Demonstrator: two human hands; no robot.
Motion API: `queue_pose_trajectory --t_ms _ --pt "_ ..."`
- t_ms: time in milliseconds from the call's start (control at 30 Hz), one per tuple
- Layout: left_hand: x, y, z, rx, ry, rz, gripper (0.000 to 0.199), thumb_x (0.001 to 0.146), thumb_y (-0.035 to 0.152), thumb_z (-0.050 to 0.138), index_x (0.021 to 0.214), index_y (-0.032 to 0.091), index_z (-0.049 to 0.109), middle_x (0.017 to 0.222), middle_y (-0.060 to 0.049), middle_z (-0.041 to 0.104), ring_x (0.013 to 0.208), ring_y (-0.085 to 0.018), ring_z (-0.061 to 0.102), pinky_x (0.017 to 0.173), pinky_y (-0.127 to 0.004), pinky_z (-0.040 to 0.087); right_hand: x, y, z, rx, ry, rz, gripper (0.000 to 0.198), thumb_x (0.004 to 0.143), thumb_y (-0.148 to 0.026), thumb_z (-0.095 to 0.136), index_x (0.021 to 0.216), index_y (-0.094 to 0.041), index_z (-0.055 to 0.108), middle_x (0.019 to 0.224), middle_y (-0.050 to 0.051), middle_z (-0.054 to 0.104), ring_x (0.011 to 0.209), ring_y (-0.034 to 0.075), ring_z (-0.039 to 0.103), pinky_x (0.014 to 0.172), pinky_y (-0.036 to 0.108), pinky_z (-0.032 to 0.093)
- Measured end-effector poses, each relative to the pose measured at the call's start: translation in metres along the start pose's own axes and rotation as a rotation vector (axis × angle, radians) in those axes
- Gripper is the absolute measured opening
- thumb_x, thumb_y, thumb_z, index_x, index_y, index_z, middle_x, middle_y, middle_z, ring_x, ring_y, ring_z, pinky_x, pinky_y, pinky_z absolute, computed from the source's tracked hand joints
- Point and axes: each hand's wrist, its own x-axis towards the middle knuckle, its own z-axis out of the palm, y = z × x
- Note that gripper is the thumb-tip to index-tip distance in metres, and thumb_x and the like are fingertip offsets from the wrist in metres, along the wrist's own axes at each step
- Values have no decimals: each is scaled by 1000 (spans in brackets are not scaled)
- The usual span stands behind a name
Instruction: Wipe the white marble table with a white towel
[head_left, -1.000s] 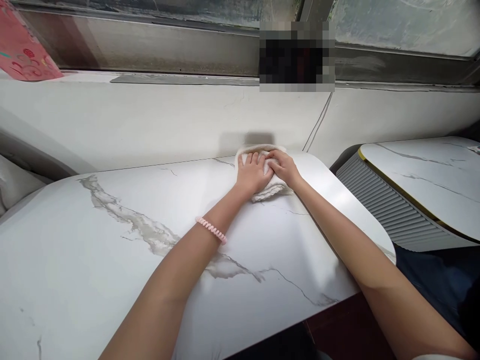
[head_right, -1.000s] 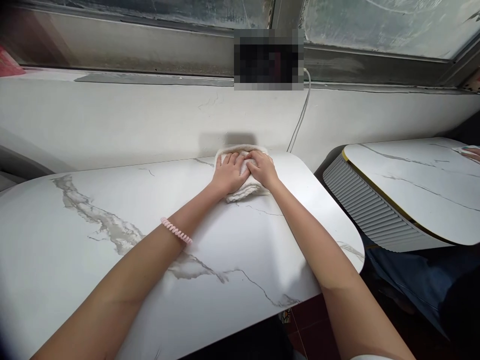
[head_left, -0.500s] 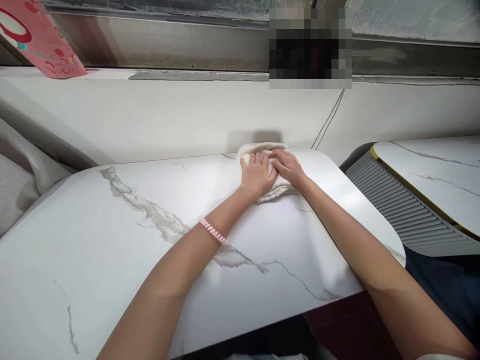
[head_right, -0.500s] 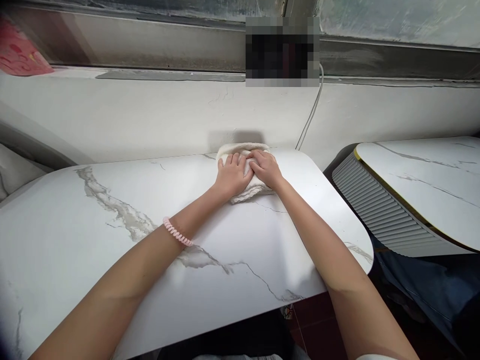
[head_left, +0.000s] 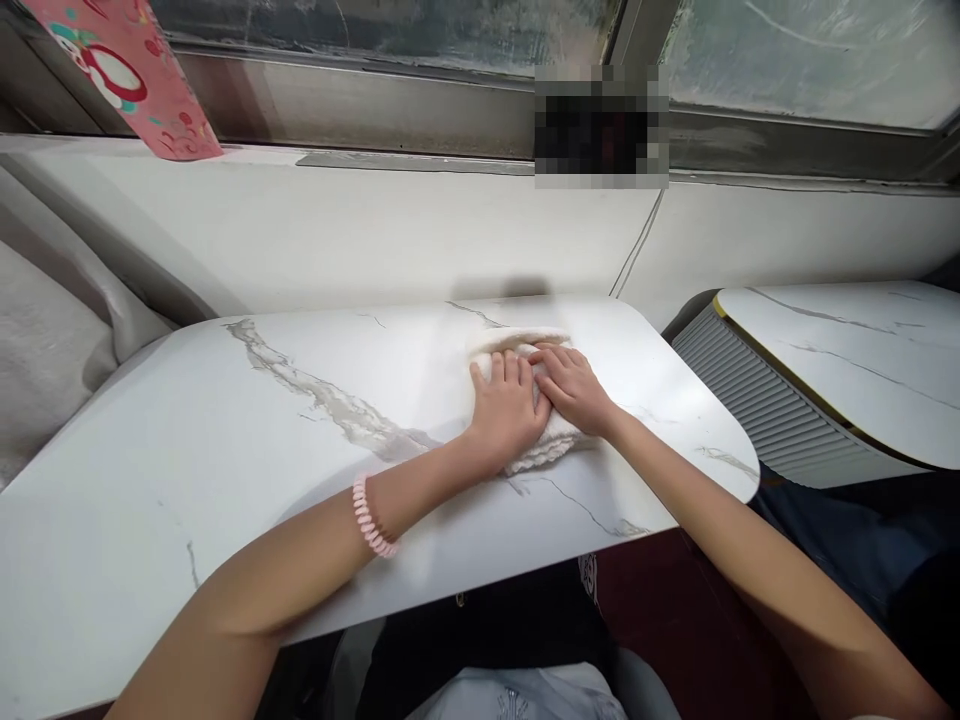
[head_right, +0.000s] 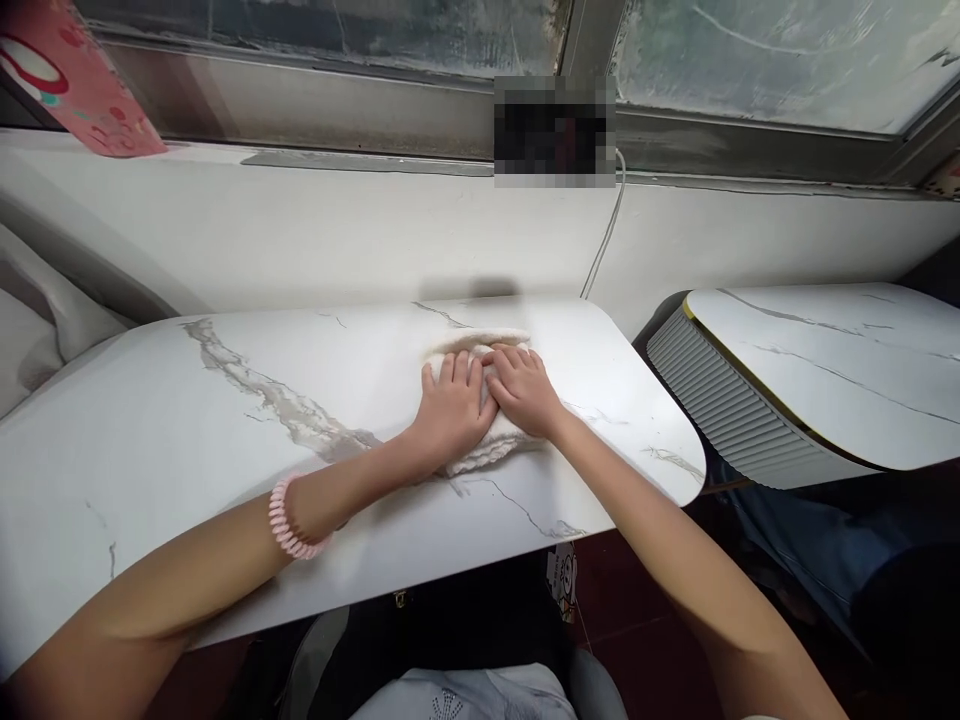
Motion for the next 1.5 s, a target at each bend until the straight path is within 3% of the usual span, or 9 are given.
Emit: queue_pose_trajectory --t_ms 267,467,800,1000,1367,1500 --pt "-49 -3 -7 55 -59 93 61 98 36 27 148 3 34 155 -22 34 143 -37 31 113 -61 24 -45 -51 3 -13 70 68 29 94 -27 34 113 -24 55 130 11 58 129 29 45 110 54 28" --pt "-82 -8 -15 142 -54 158 59 96 34 30 146 3 40 152 -24 38 140 -40 36 109 -64 30 -68 -87 5 -3 50 116 31 92 -23 37 115 -20 57 133 11 57 131 26 44 115 50 24" --pt "-111 -28 -24 208 -56 156 60 93 29 31 141 -4 45 145 -30 43 134 -45 42 102 -68 37 -67 -122 16 40 -11 96 31 88 -17 39 114 -18 56 134 12 56 131 26 43 115 51 22" --pt "-97 -59 -13 108 35 131 58 93 32 35 139 -1 47 146 -28 44 136 -44 39 107 -68 31 -39 -124 31 18 -13 88 32 88 -19 39 116 -18 56 133 12 56 129 26 44 115 50 22" --pt "-27 -145 -14 -174 8 72 51 95 42 34 137 16 43 152 -16 39 143 -30 29 117 -58 17 58 -113 72 12 61 106 30 89 -19 35 108 -20 58 126 10 60 120 26 48 111 50 26" --pt "2 -173 -8 -206 46 82 49 92 44 39 133 19 46 149 -14 42 142 -29 31 118 -54 18 90 -108 82 56 96 101 31 87 -18 36 107 -21 59 123 8 61 116 26 50 110 51 26"
